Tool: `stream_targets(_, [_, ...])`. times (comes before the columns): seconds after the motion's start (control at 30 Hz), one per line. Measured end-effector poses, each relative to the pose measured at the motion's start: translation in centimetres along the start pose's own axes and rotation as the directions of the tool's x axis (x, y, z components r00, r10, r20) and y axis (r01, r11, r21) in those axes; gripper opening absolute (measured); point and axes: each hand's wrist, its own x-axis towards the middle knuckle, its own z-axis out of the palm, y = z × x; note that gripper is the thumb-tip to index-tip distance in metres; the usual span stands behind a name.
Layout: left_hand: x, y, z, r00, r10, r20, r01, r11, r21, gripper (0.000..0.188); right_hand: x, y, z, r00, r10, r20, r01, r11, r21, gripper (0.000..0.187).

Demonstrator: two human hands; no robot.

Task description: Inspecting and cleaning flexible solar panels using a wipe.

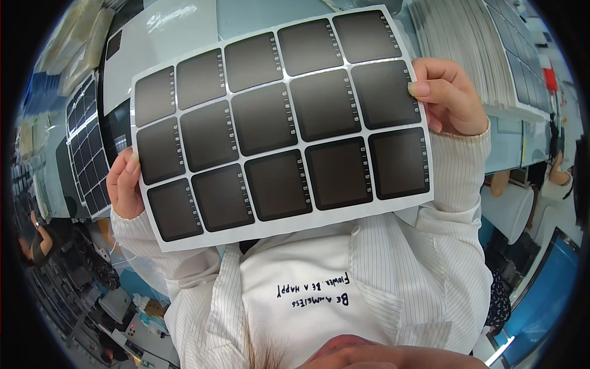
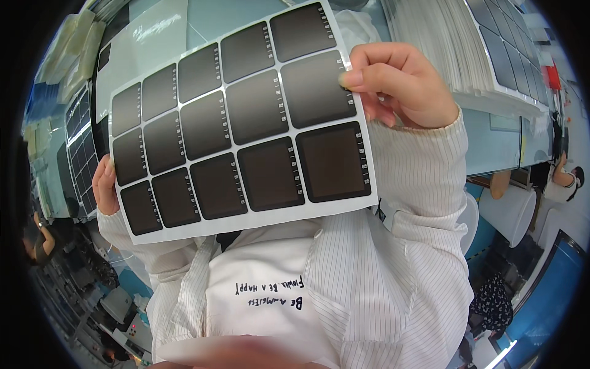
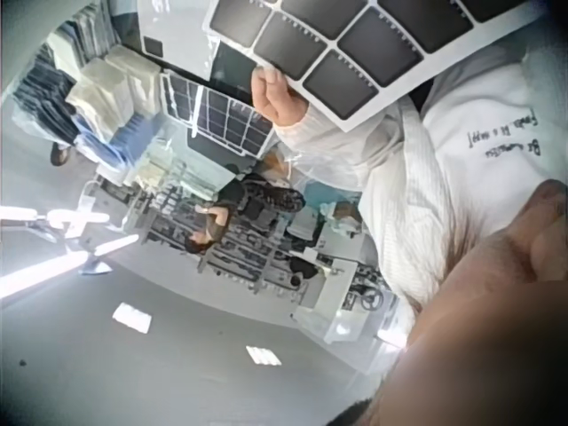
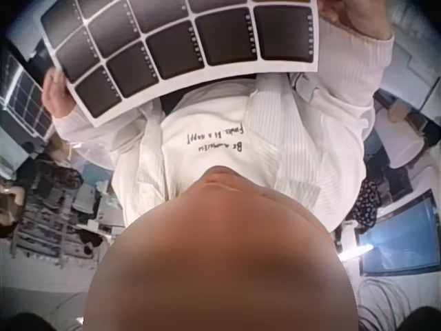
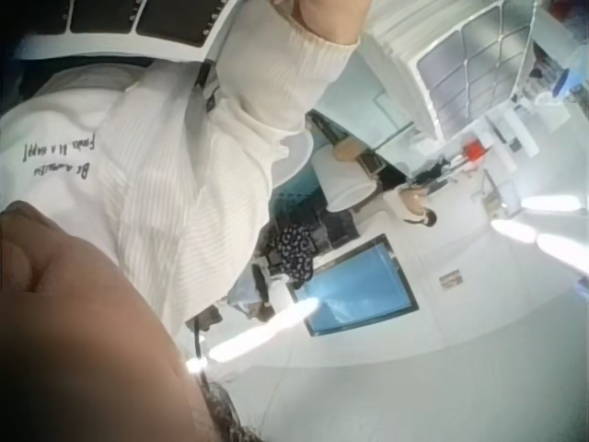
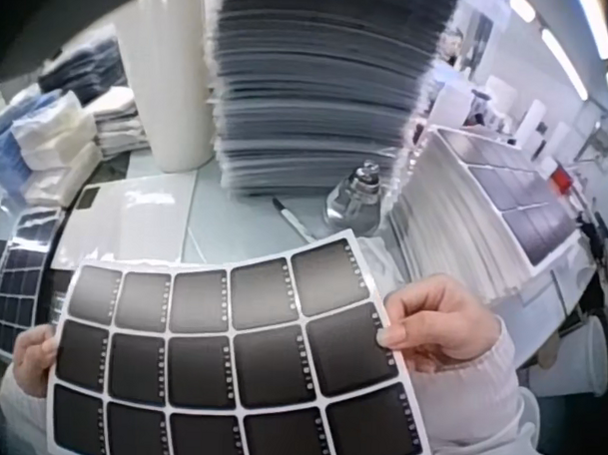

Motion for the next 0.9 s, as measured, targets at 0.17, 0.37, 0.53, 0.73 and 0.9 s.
stream_targets(0.17, [-0.3,0.3,0.2,0.996,0.0,-0.087,-0.002,1.0,-0.022,0.018,0.0,-0.1,0.1,1.0,-0.013,0.001,0.013,0.999,-0.045,0.021])
stream_targets(0.37, [0.1,0.2,-0.2,0.998,-0.023,-0.059,0.024,1.0,0.019,0.019,-0.2,-0.2,0.1,1.0,0.003,0.006,-0.003,0.999,-0.039,0.021])
stream_targets(0.53, [-0.2,0.0,-0.6,0.997,-0.052,-0.058,0.053,0.998,0.022,0.019,0.3,0.1,0.1,1.0,0.007,0.025,-0.006,0.999,-0.034,0.021])
stream_targets(0.73, [-0.6,-0.2,-0.4,0.995,0.023,-0.099,-0.019,0.999,0.044,0.019,0.1,0.2,0.1,0.999,-0.015,0.036,0.019,0.993,-0.115,0.021])
stream_targets(0.9, [-1.1,0.0,-0.5,0.991,0.08,-0.103,-0.078,0.997,0.029,0.02,0.3,0.2,0.1,0.999,-0.017,0.044,0.023,0.989,-0.149,0.022])
